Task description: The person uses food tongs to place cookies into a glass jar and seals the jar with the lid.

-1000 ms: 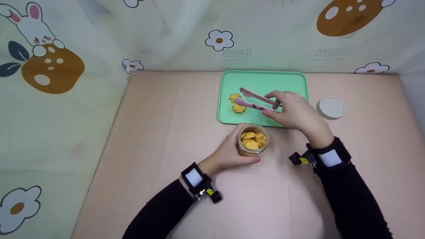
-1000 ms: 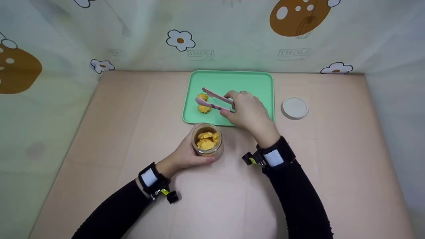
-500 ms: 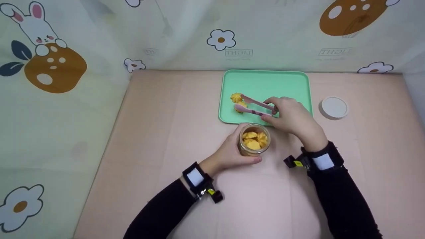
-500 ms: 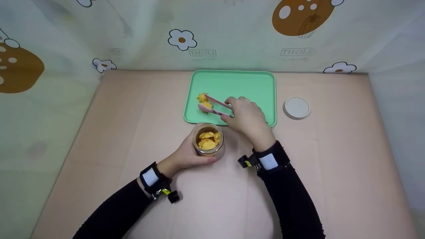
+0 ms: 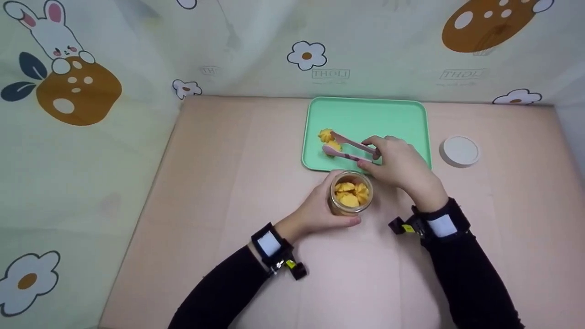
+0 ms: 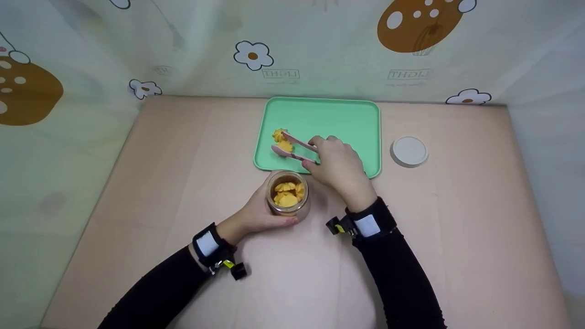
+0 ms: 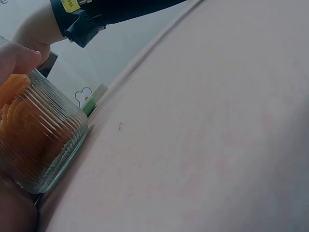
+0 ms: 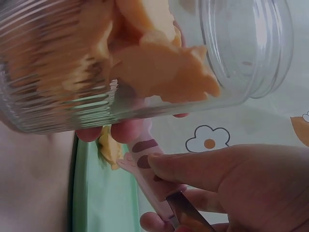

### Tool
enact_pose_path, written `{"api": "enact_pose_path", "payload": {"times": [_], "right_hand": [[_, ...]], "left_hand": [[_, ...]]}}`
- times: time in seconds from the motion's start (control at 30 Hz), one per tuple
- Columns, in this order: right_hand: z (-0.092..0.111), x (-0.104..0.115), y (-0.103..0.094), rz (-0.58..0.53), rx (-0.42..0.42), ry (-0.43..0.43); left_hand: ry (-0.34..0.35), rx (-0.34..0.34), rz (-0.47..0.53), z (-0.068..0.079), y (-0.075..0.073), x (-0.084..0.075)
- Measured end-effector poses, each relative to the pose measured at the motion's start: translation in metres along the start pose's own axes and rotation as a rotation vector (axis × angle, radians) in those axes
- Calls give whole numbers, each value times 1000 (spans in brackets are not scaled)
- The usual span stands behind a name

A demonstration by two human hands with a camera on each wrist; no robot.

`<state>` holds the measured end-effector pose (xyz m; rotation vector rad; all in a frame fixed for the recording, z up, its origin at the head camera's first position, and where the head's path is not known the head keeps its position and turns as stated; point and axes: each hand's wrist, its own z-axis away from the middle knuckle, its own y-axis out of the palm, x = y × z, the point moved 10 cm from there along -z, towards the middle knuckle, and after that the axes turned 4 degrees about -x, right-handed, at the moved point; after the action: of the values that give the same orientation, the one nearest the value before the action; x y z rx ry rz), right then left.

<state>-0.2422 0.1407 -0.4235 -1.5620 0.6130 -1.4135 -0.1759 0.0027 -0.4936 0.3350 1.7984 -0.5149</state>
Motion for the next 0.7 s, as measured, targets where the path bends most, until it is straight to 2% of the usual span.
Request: {"api": "enact_pose_path", "payload": {"times": [0.3, 0.7], "right_hand": [[-1, -2, 0, -18, -7, 5], [-3, -8, 10, -31, 37, 9]], "left_hand": [[17, -4, 5, 0, 0, -1], [4, 1, 7, 0, 0, 0]]}}
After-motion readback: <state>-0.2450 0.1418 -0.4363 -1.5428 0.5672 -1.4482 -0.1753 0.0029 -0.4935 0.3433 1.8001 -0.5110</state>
